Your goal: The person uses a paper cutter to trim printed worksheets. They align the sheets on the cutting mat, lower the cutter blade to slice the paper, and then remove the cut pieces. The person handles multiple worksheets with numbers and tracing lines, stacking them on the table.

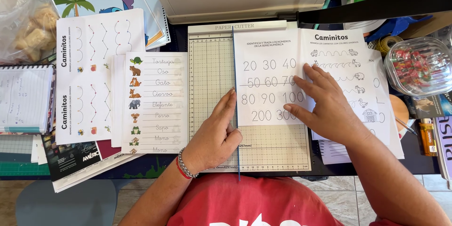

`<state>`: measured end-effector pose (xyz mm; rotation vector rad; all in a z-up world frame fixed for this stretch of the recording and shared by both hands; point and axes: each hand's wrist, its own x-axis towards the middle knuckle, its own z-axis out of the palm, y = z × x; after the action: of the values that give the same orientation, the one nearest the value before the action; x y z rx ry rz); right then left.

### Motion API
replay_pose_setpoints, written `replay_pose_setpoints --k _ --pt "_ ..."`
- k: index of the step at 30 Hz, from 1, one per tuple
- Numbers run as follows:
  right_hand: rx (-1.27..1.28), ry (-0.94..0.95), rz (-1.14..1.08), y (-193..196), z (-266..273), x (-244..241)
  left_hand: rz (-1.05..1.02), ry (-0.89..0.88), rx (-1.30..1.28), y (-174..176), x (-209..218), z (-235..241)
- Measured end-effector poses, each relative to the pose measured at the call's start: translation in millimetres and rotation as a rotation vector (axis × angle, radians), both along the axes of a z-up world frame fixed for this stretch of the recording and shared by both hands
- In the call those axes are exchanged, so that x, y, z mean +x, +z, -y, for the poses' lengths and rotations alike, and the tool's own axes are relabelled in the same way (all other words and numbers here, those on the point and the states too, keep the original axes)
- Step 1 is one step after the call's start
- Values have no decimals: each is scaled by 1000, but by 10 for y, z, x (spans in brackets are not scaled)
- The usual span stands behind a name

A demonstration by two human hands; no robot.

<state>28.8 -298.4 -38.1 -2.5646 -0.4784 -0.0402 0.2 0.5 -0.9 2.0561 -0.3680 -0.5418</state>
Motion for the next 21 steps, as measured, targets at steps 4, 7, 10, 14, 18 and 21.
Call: replay_pose_setpoints --k 4,7,10,14,18,21 --pt "-67 25 50 3 -14 -9 -4 1 0 -1 1 -2" --pt "-76 28 81 -13 -16 -16 13 -2 8 -18 -2 -6" --pt "-80 37 112 -22 -16 -18 1 -7 29 3 2 -4" --pt "-112 37 122 -35 -11 -12 -6 -1 19 -7 -1 -7" --pt "-135 31 109 -34 -14 -14 -4 -2 11 -21 -1 -9" --pt "-130 36 121 -44 -10 -16 -9 -1 11 -17 -1 -7"
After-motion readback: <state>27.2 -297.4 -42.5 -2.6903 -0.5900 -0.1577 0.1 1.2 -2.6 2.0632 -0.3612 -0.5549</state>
